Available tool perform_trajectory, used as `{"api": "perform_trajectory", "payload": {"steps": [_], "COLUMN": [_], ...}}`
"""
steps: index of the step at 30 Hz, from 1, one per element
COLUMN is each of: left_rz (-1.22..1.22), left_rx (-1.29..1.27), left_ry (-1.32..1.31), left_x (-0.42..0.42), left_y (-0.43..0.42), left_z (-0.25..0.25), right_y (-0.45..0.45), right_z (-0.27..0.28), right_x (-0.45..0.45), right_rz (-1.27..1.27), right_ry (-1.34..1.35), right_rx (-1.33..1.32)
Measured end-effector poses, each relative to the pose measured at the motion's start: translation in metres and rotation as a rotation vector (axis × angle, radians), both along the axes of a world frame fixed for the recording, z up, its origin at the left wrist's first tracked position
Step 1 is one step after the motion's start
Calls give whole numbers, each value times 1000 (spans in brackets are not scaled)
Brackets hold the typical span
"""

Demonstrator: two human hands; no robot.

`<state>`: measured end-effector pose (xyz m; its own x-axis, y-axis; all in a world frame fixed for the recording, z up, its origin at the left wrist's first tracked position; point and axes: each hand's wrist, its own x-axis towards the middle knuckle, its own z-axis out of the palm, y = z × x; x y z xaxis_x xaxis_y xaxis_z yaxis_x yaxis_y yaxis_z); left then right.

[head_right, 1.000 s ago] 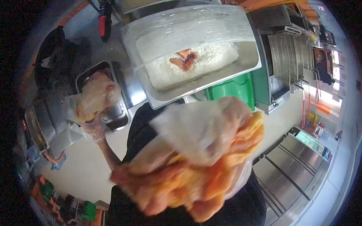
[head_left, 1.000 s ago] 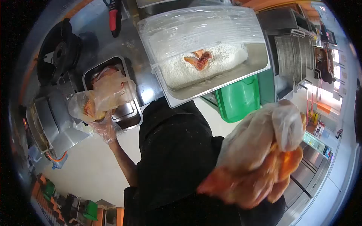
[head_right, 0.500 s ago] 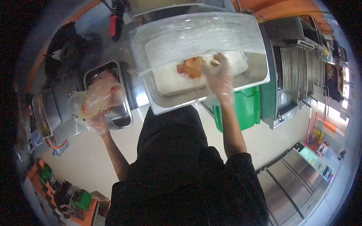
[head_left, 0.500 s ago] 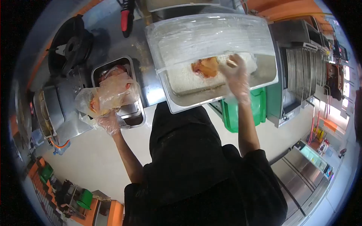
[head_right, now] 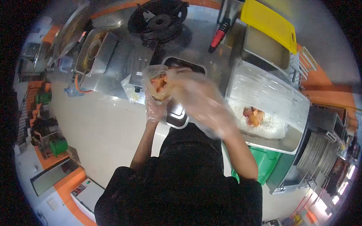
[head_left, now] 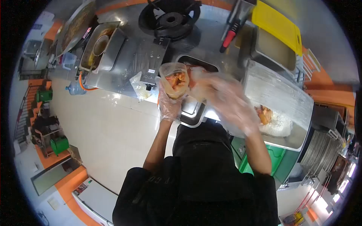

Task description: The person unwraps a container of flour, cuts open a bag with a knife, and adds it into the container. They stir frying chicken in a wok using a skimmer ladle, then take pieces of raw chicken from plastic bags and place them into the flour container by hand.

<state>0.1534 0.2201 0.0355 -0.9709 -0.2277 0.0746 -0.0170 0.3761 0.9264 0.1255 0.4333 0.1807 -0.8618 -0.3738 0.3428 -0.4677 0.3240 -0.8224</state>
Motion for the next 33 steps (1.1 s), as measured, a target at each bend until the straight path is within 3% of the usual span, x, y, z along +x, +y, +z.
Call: {"api": "perform_trajectory", "payload": {"steps": [2, 3, 5, 6, 9, 12, 15, 17, 18, 20, 22, 24, 27, 29, 31, 33], "left_rz": [-18, 0, 48, 41, -23, -91, -125, -122, -110, -93, -4, 53, 75, 52, -30, -92], "left_rx": [128, 41, -135, -86, 10, 66, 38, 131, 310, 668, 1082, 1239, 1043, 853, 721, 517], "left_ry": [-77, -42, 24, -24, -92, -63, 169, 197, 172, 115, 116, 104, 75, 35, 41, 7], "left_x": [-1, 0, 2, 2, 3, 6, 5, 2, 2, 4, -2, -6, -6, -6, -4, -3], "left_y": [-10, -14, -20, -23, -36, -45, -52, -52, -48, -41, -39, -38, -39, -39, -41, -45], "left_z": [-7, -9, -8, -2, -15, -22, -47, -57, -61, -68, -79, -73, -61, -54, -62, -61], "right_y": [-52, -72, -104, -118, -134, -135, -140, -138, -137, -121, -116, -126, -136, -112, -101, -107], "right_z": [-4, -18, -31, -40, -81, -78, -81, -73, -70, -92, -99, -96, -86, -154, -171, -139], "right_x": [-41, -58, -84, -91, -98, -98, -90, -86, -86, -89, -89, -88, -76, -76, -79, -83], "right_rz": [194, 262, 474, 585, 690, 726, 609, 609, 604, 658, 657, 612, 475, 491, 502, 523], "right_ry": [-132, -261, -229, -209, 61, -90, 50, -69, -134, 118, 156, -21, -60, -178, -108, 54], "right_rx": [237, 522, 790, 925, 1008, 903, 801, 942, 1010, 993, 995, 1027, 999, 614, 669, 1014]}}
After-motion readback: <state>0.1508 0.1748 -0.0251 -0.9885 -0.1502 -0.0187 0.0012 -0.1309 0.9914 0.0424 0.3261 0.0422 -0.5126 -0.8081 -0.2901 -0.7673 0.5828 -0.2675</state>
